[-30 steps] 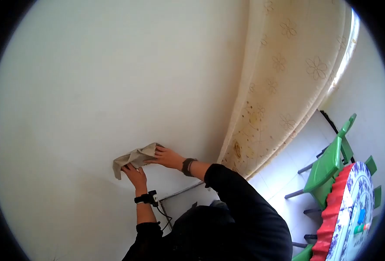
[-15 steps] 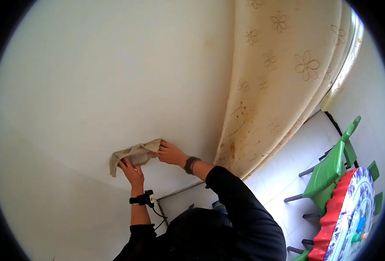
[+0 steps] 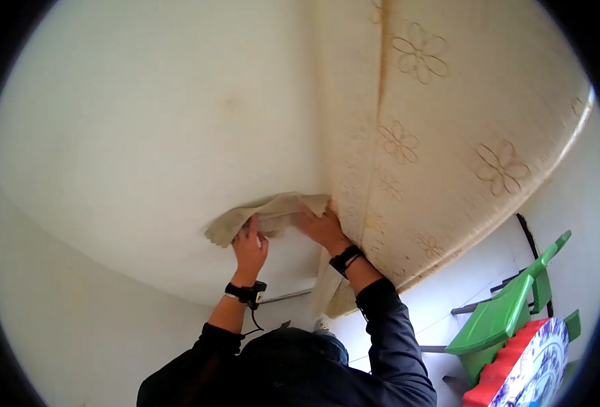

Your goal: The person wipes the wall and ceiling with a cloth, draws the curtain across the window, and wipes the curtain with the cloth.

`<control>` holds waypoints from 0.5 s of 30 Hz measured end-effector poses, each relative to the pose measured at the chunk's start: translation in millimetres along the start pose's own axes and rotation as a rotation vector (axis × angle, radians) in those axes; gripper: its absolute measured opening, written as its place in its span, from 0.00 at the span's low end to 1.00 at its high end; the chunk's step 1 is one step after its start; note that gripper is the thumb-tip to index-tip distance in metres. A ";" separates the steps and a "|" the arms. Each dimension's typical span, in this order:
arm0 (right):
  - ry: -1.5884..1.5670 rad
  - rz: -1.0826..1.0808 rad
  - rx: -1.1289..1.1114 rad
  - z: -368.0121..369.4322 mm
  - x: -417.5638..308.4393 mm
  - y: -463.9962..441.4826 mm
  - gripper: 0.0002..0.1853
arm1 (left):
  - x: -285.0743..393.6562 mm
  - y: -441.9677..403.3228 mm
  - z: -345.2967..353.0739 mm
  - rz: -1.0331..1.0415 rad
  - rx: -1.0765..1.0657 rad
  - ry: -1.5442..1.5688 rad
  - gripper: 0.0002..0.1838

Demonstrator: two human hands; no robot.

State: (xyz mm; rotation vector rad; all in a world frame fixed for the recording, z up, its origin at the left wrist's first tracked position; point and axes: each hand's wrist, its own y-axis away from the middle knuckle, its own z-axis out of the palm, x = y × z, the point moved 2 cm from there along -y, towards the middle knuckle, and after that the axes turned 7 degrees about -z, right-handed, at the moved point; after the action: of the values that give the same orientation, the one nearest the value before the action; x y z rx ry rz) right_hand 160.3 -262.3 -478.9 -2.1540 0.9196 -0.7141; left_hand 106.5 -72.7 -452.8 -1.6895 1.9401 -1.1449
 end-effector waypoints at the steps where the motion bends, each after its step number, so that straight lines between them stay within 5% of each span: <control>1: 0.177 -0.080 0.052 0.2 8.1 5.0 0.18 | 9.2 -1.8 6.5 -0.016 0.004 0.004 0.30; 7: 0.055 0.071 0.078 -10.6 27.5 -0.2 0.17 | 40.6 -12.3 23.3 -0.050 -0.114 0.133 0.29; 15: -0.026 0.233 0.080 24.8 1.7 25.9 0.26 | 12.2 13.9 34.3 -0.002 0.029 -0.011 0.17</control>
State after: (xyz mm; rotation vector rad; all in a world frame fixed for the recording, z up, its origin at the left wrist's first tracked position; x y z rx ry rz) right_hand 168.2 -267.9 -513.4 -1.9418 1.0877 -0.5959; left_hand 118.0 -96.5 -481.4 -1.6802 1.9060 -1.1567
